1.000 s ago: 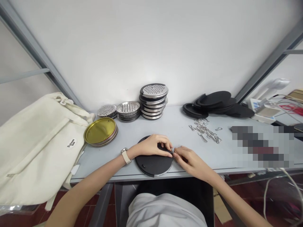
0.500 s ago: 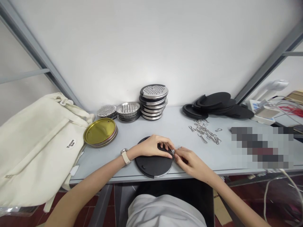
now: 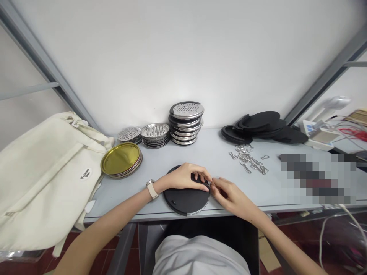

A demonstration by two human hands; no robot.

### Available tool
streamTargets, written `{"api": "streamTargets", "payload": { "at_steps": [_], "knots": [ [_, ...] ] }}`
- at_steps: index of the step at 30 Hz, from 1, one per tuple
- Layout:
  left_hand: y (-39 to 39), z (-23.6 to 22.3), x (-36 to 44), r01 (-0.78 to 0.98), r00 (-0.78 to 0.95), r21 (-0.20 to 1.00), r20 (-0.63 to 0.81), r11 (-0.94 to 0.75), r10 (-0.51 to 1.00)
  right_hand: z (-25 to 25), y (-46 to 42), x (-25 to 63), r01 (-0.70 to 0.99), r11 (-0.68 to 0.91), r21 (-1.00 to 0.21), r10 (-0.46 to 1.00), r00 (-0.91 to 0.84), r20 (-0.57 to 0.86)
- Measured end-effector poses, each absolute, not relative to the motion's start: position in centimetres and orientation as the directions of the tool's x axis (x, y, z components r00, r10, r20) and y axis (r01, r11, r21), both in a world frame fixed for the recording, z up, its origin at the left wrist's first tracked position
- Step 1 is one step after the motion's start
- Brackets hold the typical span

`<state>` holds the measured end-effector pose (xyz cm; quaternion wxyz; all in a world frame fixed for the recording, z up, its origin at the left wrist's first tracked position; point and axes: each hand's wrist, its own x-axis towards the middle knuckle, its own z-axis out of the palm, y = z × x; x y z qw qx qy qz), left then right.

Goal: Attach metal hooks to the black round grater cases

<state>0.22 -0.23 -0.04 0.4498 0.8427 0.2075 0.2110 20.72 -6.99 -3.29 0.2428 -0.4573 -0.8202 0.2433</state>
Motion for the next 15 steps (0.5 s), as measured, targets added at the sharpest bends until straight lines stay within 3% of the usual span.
{"api": "streamTargets", "payload": {
  "at_steps": [15],
  "knots": [
    [-0.36, 0.15, 0.19, 0.16, 0.829, 0.847, 0.164, -0.507, 0.535, -2.81, -6.85, 20.54, 0.645, 0.505, -0.574, 0.845, -0.504, 0.177]
  ]
}}
